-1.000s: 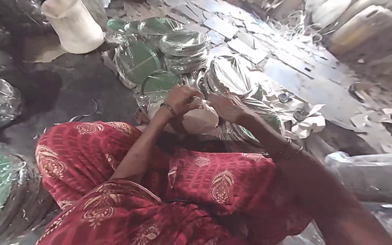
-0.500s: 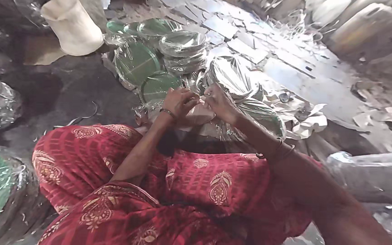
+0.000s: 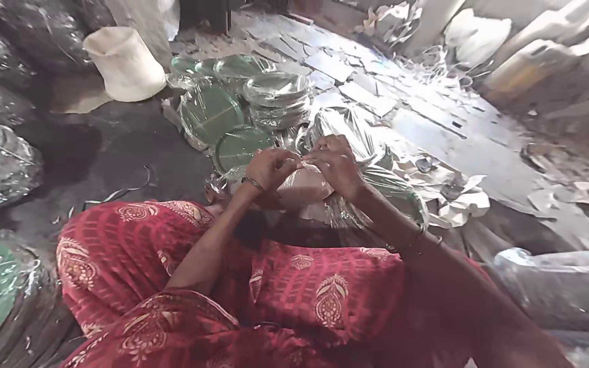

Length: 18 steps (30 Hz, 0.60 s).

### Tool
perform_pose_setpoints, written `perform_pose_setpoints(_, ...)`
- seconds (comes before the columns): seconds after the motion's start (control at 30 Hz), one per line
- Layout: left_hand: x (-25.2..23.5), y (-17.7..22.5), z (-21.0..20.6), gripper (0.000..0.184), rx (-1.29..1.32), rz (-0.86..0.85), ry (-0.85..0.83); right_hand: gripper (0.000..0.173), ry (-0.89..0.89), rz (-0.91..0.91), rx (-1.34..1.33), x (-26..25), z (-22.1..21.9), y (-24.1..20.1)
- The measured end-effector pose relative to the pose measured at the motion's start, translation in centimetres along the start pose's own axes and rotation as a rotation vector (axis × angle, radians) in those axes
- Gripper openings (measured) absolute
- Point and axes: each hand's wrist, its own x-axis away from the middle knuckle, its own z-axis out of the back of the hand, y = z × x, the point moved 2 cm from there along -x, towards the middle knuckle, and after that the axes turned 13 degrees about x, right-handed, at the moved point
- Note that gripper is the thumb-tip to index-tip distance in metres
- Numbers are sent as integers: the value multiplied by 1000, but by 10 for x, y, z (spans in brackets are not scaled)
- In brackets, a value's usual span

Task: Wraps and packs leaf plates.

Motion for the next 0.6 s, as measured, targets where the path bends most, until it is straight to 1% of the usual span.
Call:
perform_pose_setpoints(0.13,-1,8,2,29,-46,8,3,17,26,42,20,2,-3,-5)
perform_pose_setpoints(0.23,4,15,8,29,-48,-38,56,14,82,48,-17,2,0,-8)
perform_pose_setpoints(0.33,8,28,14,25,-41,-70,103,15,137,44,-83,-2,6,-10)
perform_pose_setpoints(0.47,10,31,15,25,-41,-85,146,16,137,-47,-167,-3,7,-12)
perform_pose_setpoints(0.6,-1,26,13,28,-50,-49,127,18,99,-50,-166,-1,6,-10)
